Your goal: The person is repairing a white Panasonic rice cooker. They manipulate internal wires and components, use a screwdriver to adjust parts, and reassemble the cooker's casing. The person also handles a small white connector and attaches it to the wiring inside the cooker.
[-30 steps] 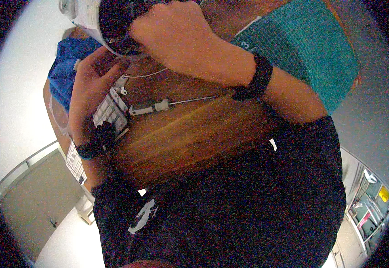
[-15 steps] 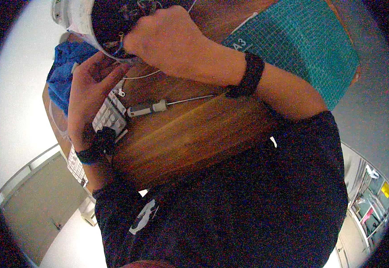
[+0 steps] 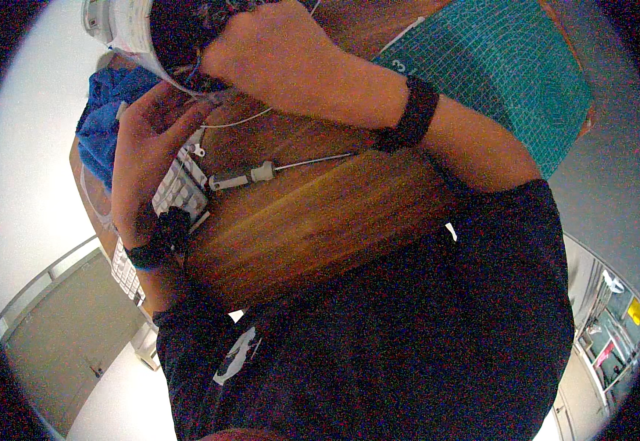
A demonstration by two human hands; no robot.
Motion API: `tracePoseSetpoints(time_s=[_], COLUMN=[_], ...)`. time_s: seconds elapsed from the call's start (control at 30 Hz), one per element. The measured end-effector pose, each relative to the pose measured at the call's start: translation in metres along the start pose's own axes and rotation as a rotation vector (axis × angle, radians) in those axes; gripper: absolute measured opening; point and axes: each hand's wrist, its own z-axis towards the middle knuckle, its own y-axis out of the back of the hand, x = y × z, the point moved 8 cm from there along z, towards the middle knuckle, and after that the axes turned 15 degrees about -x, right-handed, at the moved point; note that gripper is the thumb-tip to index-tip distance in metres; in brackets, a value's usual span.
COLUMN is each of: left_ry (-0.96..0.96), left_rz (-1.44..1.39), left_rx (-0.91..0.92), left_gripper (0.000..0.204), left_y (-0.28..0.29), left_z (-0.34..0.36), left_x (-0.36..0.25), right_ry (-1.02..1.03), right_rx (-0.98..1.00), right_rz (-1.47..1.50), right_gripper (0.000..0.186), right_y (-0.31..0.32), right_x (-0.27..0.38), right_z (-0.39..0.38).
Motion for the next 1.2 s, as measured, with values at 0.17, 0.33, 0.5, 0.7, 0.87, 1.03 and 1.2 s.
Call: tracePoseSetpoints(time_s=[0.17,0.33,0.5,0.7,0.87,1.03,1.2], left_ry=[-0.001,-0.004,-0.017,0.001,0.012,-0.006,0.013], left_rz=[0.009,0.022,-0.038,0.006,-0.024,-0.074,0.009], left_rx=[0.004,0.007,0.01,0.01,0.018,0.006,-0.002], left_gripper=[0.03,0.033,0.034,0.034,0.035,0.037,0.038], left_y=[-0.0009,-0.0008,-0.0023,-0.0014,-0.003,-0.0025,-0.0011], left_z=[0.0013,0.001,0.0021,0.0023,0.0009,0.0012,0.0026], left_x=[0.0034,0.0021,0.0032,0.0013,-0.0001,0.0026,0.0049], right_ry=[0.019,0.03,-0.015,0.01,0.035,0.033,-0.004], right_rx=[-0.039,-0.096,-0.133,-0.108,-0.037,0.019,-0.044], right_rz=[0.01,0.042,0.06,0.021,0.031,0.04,0.098], right_gripper=[0.013,0.013,0.013,0.013,0.014,0.014,0.013], right_y=[0.002,0.0051,0.0052,0.0055,0.0031,0.0018,0.0029], right_x=[-0.001,-0.001,-0.0022,0.0013,0.0007,0.0001,-0.0021], right_z=[-0.0008,-0.0018,-0.0002,0.0013,0.0021,0.002,0.0032])
